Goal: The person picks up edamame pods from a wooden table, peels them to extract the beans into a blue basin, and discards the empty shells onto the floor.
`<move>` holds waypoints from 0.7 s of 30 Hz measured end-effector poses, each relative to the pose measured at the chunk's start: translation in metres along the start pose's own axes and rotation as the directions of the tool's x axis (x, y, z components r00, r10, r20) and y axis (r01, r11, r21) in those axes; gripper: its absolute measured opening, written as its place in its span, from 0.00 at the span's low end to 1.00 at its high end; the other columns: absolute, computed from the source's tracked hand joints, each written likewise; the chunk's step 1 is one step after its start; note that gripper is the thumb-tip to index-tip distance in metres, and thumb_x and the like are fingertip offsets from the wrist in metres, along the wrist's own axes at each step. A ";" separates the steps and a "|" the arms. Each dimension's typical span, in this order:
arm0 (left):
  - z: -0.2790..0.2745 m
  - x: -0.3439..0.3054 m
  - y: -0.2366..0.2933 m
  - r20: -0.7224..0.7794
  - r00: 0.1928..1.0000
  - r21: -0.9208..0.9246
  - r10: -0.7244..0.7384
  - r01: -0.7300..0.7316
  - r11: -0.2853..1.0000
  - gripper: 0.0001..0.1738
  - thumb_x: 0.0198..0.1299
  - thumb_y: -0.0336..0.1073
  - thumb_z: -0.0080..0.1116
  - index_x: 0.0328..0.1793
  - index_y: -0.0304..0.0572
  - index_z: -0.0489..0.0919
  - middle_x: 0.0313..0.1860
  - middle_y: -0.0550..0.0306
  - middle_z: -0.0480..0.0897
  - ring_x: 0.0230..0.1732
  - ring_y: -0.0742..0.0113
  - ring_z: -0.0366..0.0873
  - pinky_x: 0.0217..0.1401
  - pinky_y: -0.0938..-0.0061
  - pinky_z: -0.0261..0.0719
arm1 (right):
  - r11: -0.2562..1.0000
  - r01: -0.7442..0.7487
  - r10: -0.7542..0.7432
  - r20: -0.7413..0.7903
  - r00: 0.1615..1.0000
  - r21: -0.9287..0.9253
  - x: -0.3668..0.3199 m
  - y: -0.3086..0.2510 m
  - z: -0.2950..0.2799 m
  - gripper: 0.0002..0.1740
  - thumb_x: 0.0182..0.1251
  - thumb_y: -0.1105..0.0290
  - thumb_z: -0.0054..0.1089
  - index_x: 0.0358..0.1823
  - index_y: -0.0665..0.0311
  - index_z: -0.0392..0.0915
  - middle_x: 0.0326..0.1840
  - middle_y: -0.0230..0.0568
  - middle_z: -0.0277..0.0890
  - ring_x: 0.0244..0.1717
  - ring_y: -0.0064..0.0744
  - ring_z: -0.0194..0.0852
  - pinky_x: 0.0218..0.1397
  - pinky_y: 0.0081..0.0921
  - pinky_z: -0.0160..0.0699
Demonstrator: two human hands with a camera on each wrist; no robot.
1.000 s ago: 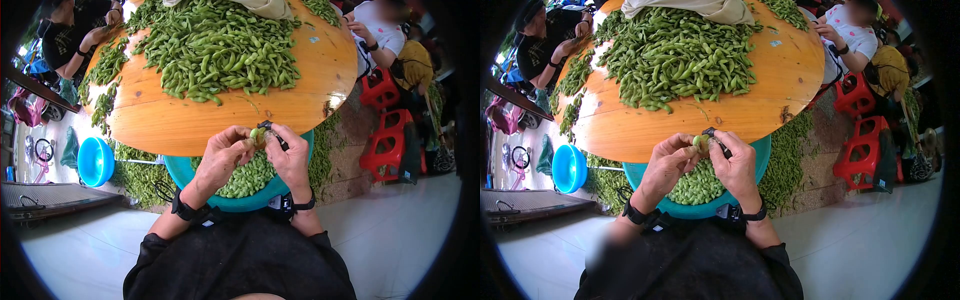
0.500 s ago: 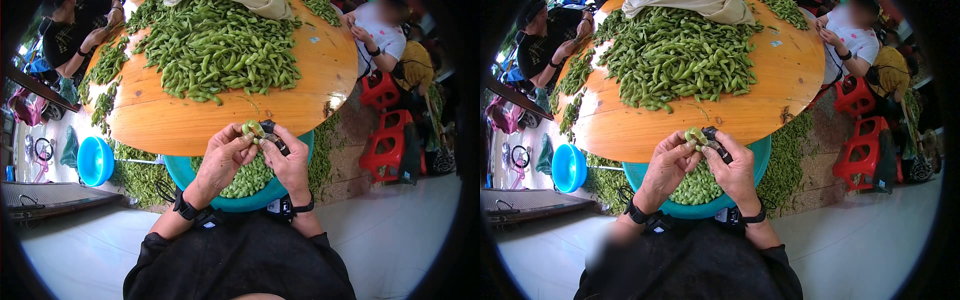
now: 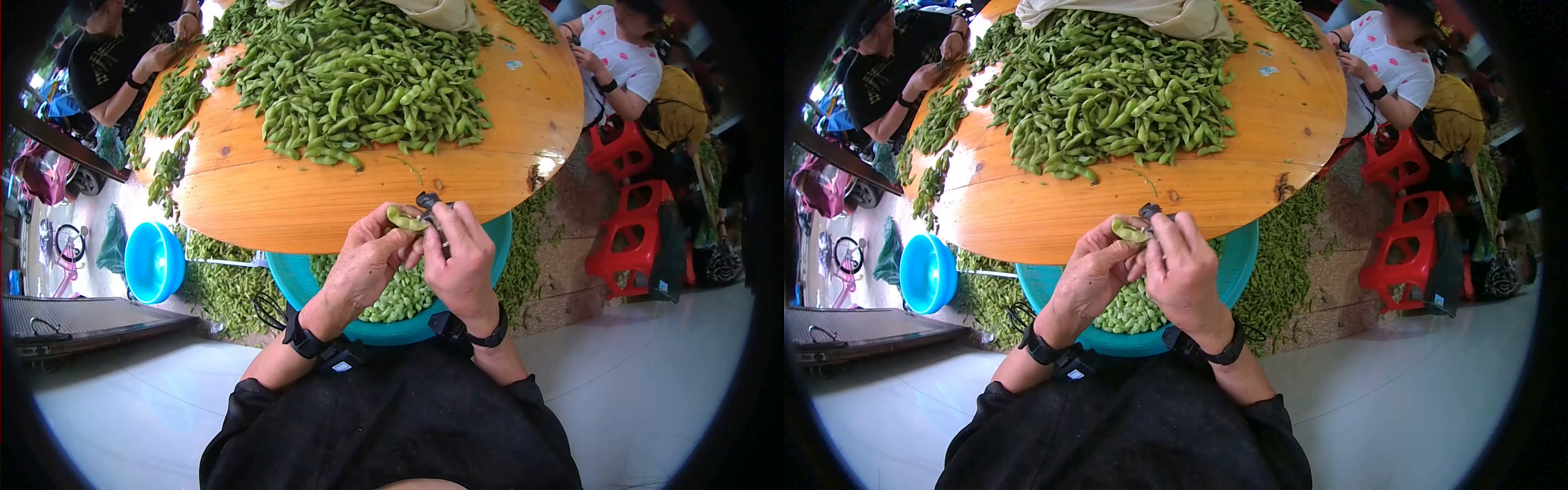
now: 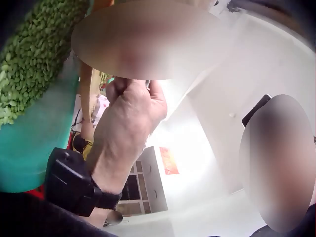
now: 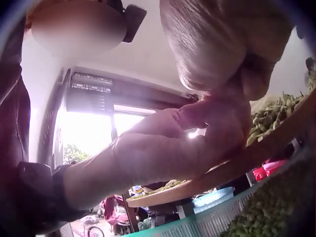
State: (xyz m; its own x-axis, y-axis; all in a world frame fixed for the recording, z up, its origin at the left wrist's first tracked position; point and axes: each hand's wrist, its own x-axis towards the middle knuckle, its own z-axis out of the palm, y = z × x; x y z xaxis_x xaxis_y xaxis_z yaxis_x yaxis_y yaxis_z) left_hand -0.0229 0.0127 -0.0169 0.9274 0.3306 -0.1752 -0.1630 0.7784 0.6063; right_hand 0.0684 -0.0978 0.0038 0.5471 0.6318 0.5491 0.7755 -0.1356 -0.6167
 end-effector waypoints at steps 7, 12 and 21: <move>0.002 -0.003 0.024 0.019 0.999 0.448 -0.037 0.025 0.894 0.10 0.67 0.30 0.55 0.53 0.34 0.74 0.37 0.60 0.79 0.29 0.76 0.72 0.32 0.80 0.72 | 0.663 -0.624 0.463 0.428 0.776 0.413 0.009 0.014 -0.032 0.14 0.64 0.81 0.59 0.52 0.71 0.80 0.36 0.40 0.83 0.32 0.20 0.76 0.35 0.19 0.75; 0.011 -0.004 0.040 0.036 0.996 0.722 -0.082 0.031 0.692 0.13 0.64 0.30 0.56 0.52 0.31 0.75 0.38 0.58 0.81 0.33 0.75 0.75 0.37 0.76 0.76 | 0.792 -0.522 0.385 0.405 0.829 0.316 0.016 0.011 -0.037 0.15 0.63 0.80 0.60 0.51 0.72 0.80 0.40 0.44 0.84 0.37 0.26 0.81 0.41 0.24 0.78; 0.001 0.000 0.044 0.185 0.983 0.958 -0.007 -0.179 0.225 0.14 0.59 0.26 0.57 0.52 0.31 0.76 0.38 0.49 0.83 0.39 0.65 0.83 0.44 0.70 0.79 | 0.980 -0.180 0.131 0.412 0.902 0.084 0.021 0.000 -0.041 0.14 0.60 0.78 0.62 0.47 0.72 0.79 0.35 0.51 0.78 0.36 0.49 0.80 0.40 0.35 0.76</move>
State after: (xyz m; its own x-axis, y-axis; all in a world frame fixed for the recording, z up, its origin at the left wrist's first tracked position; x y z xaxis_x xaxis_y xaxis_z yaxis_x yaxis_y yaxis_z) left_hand -0.0293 0.0465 0.0110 0.9748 0.2206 -0.0329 0.1201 -0.3948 0.9109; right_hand 0.0928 -0.1158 0.0384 0.4651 0.8663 0.1824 0.6349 -0.1828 -0.7507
